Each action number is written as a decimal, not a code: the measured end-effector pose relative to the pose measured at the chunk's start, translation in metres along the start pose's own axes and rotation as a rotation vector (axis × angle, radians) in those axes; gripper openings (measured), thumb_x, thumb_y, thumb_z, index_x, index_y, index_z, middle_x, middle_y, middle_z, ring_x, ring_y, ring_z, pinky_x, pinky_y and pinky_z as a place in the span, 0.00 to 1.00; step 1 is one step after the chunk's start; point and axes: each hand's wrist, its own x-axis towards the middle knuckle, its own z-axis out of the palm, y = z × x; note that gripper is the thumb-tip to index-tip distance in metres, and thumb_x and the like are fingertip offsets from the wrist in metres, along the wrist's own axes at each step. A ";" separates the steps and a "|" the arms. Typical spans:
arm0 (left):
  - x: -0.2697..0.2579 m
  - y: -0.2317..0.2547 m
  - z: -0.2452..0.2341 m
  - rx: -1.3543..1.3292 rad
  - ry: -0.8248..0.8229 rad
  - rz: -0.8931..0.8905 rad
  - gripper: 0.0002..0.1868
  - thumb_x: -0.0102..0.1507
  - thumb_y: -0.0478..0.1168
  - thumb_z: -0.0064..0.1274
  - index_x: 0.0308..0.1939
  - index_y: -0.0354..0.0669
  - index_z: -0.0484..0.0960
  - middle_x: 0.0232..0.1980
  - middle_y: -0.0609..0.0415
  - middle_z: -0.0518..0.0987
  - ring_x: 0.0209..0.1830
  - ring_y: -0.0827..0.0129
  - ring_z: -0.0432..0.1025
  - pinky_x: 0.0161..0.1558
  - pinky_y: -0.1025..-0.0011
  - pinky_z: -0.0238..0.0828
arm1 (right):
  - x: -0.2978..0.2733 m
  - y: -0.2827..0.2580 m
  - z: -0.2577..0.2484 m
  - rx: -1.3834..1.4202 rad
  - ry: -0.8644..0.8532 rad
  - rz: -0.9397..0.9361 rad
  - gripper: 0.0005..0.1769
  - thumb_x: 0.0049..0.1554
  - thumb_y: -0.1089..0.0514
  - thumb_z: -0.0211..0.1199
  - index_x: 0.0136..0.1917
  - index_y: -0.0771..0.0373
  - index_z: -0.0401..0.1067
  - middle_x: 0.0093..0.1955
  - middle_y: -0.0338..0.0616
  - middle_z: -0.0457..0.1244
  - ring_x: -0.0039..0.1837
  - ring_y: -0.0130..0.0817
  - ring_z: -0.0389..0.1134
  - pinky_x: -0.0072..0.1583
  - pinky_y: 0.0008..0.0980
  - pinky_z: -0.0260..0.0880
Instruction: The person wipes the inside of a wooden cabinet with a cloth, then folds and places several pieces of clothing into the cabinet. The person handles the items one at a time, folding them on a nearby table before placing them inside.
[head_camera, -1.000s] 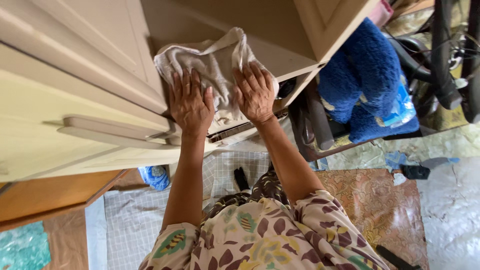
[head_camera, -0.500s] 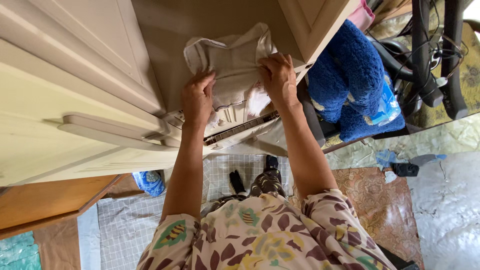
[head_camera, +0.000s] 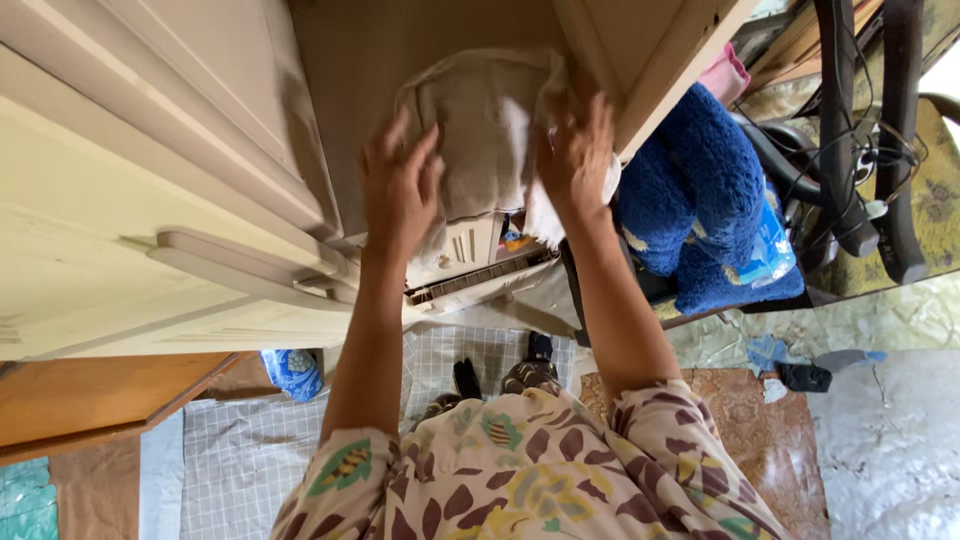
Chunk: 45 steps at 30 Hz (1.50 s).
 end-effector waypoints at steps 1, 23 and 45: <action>-0.009 -0.002 0.006 -0.022 -0.130 -0.034 0.24 0.71 0.56 0.50 0.69 0.54 0.76 0.80 0.49 0.59 0.78 0.50 0.57 0.78 0.44 0.44 | -0.004 0.002 0.008 0.054 -0.159 0.098 0.21 0.67 0.47 0.65 0.70 0.53 0.73 0.66 0.53 0.59 0.62 0.48 0.64 0.58 0.46 0.70; 0.025 -0.021 0.062 0.141 -0.234 -0.044 0.37 0.71 0.58 0.46 0.78 0.43 0.62 0.83 0.38 0.46 0.82 0.42 0.40 0.76 0.37 0.35 | 0.038 0.007 0.050 -0.093 -0.375 -0.079 0.32 0.64 0.42 0.54 0.78 0.53 0.62 0.84 0.55 0.45 0.82 0.57 0.44 0.79 0.55 0.41; -0.027 -0.017 0.003 0.155 -0.247 -0.218 0.33 0.76 0.55 0.31 0.79 0.41 0.60 0.84 0.40 0.49 0.85 0.43 0.43 0.81 0.49 0.34 | -0.014 -0.043 0.054 -0.019 -0.424 -0.178 0.30 0.67 0.36 0.46 0.79 0.45 0.62 0.84 0.46 0.47 0.84 0.48 0.44 0.81 0.48 0.36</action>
